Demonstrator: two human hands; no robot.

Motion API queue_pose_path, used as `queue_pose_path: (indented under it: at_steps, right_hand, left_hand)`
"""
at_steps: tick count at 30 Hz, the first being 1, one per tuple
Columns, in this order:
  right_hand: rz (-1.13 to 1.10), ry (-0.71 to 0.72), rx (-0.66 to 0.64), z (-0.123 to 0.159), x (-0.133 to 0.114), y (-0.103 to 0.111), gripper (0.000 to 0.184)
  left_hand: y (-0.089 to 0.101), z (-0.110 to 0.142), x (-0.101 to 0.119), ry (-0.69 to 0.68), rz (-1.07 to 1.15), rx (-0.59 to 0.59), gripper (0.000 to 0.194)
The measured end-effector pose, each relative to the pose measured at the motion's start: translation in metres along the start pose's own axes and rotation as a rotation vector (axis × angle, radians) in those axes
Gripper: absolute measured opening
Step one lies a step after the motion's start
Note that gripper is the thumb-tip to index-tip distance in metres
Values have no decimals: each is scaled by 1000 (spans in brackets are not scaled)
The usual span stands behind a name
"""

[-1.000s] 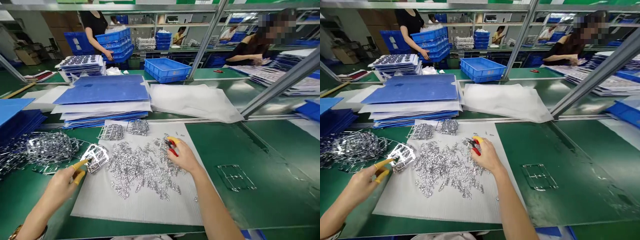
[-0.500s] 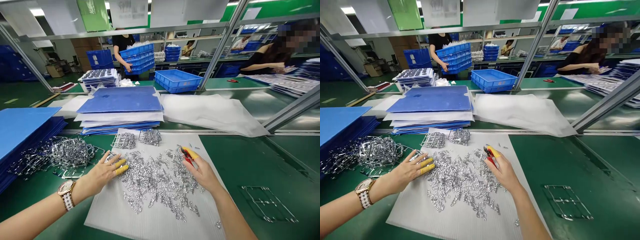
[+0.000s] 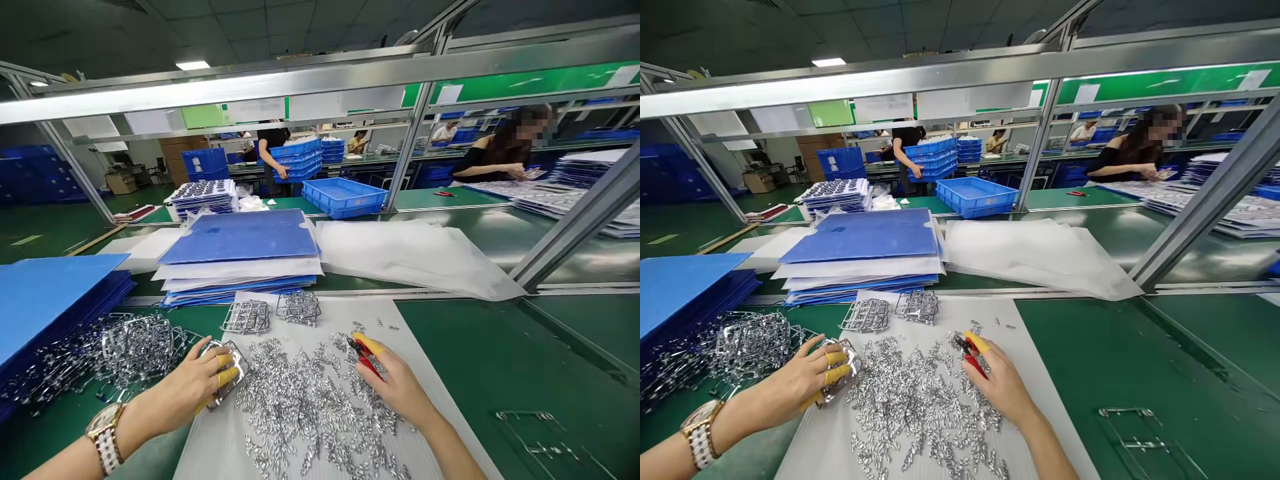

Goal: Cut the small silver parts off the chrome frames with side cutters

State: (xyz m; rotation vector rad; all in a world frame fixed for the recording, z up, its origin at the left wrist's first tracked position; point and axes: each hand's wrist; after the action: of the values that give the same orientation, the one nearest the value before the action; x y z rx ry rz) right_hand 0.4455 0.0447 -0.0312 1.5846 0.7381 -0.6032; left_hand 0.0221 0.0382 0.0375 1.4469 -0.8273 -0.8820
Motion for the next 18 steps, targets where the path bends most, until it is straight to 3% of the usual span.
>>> queue_pose_path:
  at_steps: [3,7,14,18]
  right_hand:
    - [8,-7,-10,1,-1,-1,52]
    - [12,12,-30,1,-3,-4,51]
    - [0,-4,-29,2,3,-6,51]
    - [6,16,-6,1,3,-6,51]
  left_hand:
    - [-9,4,-2,3,-27,35,41]
    - [-17,13,-10,53,-45,102,27]
    - [-19,22,-15,96,-4,84,30]
    - [-22,22,-20,101,-10,167,26]
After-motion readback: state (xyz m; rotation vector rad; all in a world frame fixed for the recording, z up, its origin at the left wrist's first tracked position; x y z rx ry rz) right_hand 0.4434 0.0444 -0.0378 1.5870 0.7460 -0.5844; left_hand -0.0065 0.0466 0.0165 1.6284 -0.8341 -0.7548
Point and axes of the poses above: each hand's wrist, its own z-axis away from the middle knuckle, its own y-axis out of the back of the hand, x = y × z, and after that the axes turned 11 degrees about -y, right-handed
